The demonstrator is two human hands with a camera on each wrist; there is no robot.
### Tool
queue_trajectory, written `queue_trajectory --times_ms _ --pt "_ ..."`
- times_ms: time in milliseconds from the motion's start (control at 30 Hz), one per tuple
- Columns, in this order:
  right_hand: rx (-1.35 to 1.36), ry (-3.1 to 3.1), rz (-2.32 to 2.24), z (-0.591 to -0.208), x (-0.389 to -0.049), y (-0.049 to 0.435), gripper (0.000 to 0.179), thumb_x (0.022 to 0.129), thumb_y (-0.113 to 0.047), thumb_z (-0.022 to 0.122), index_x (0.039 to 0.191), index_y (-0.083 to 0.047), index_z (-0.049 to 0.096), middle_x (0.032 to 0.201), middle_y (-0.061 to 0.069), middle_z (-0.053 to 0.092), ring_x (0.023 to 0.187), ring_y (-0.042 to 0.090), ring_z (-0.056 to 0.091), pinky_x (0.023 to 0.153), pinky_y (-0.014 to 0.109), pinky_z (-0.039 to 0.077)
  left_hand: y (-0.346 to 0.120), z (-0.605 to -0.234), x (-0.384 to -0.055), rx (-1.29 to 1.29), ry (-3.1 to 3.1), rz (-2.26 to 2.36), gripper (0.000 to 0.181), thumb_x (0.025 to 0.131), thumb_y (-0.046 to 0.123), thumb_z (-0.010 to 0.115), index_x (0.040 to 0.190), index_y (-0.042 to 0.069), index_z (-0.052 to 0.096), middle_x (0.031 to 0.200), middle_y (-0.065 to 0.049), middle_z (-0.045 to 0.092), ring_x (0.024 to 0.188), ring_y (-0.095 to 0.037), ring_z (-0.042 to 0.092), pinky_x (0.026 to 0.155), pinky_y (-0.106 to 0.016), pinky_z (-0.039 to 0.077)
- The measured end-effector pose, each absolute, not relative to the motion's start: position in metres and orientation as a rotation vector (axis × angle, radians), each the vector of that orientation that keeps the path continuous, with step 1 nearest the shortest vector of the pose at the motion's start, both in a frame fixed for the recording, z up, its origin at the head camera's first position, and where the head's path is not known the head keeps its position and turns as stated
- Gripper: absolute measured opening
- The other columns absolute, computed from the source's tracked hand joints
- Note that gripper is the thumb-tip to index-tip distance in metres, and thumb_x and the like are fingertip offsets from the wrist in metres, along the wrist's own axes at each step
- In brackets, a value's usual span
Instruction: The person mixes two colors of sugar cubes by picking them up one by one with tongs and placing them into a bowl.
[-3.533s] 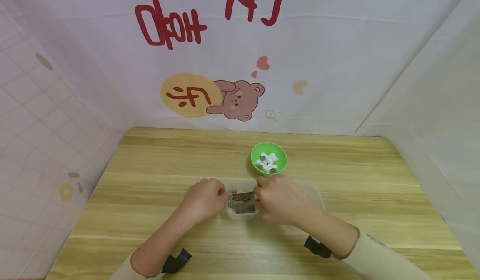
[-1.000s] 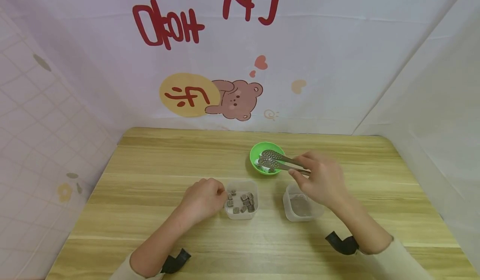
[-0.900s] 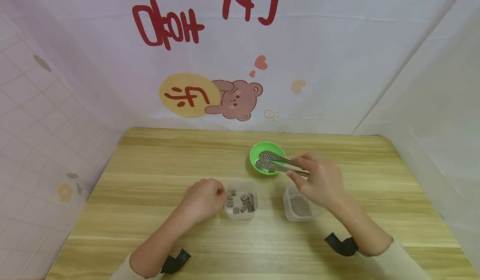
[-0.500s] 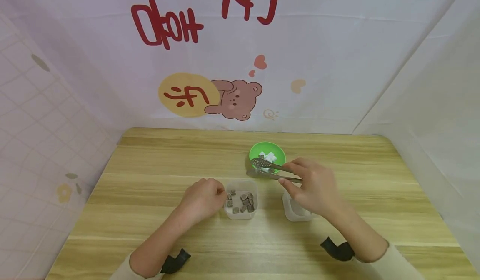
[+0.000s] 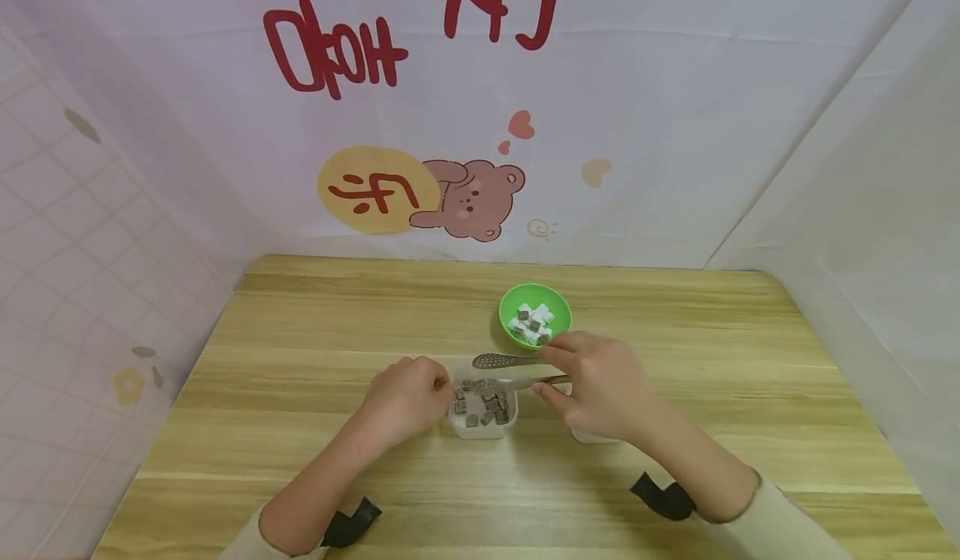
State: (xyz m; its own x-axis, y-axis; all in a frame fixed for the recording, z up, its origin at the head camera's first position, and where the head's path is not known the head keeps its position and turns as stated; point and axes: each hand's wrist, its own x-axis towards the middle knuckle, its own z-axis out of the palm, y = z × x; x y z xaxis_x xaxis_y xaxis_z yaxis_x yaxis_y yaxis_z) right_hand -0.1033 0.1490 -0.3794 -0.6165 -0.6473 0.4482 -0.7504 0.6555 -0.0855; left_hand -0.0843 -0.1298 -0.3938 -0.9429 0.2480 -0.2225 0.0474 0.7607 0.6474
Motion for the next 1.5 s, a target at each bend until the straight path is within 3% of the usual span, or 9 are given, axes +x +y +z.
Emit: queue_trajectory --times_ms 233,567,1033,1300,1500 --pt "1.245 -2.543 0.198 -0.375 -0.107 0.136 0.018 0.073 -0.027 0.083 0.081 -0.017 0.07 0.074 -0.009 0.056 0.06 0.008 0.048 0.047 0.024 0.037 -0.131 -0.394 -0.084 0.228 2.662 0.968 0.038 0.099 0.015 0.061 0.061 0.017 0.057 0.05 0.007 0.036 0.045 -0.009 0.03 0.044 -0.026 0.024" --pt "1.431 -2.609 0.012 -0.372 -0.111 0.111 0.031 0.071 -0.023 0.079 0.062 -0.02 0.05 0.064 -0.009 0.043 0.054 0.011 0.038 0.045 0.028 0.031 -0.131 -0.395 -0.083 0.23 2.66 0.974 0.041 0.1 0.016 0.061 0.059 0.017 0.053 0.05 0.007 0.035 0.045 -0.009 0.028 0.044 -0.026 0.023" --pt "1.526 -2.499 -0.102 -0.378 -0.109 0.109 0.024 0.074 -0.023 0.081 0.068 -0.017 0.059 0.067 -0.007 0.048 0.058 0.011 0.043 0.049 0.026 0.038 -0.131 -0.395 -0.083 0.252 2.672 0.975 0.044 0.1 0.017 0.062 0.058 0.018 0.049 0.049 0.007 0.034 0.045 -0.009 0.029 0.044 -0.027 0.025" --pt "1.406 -2.58 0.13 -0.373 -0.107 0.125 0.02 0.073 -0.014 0.082 0.071 -0.018 0.062 0.069 -0.01 0.048 0.056 0.006 0.037 0.048 0.022 0.034 -0.131 -0.397 -0.083 0.251 2.671 0.975 0.044 0.099 0.014 0.061 0.057 0.019 0.048 0.049 0.008 0.035 0.045 -0.009 0.03 0.045 -0.026 0.024" --pt "1.3 -2.54 0.278 -0.372 -0.11 0.141 0.018 0.072 -0.015 0.087 0.079 -0.018 0.07 0.073 -0.011 0.052 0.06 0.004 0.041 0.049 0.02 0.034 -0.13 -0.397 -0.083 0.246 2.674 0.972 0.042 0.099 0.014 0.062 0.058 0.018 0.053 0.05 0.007 0.037 0.045 -0.009 0.032 0.046 -0.027 0.027"
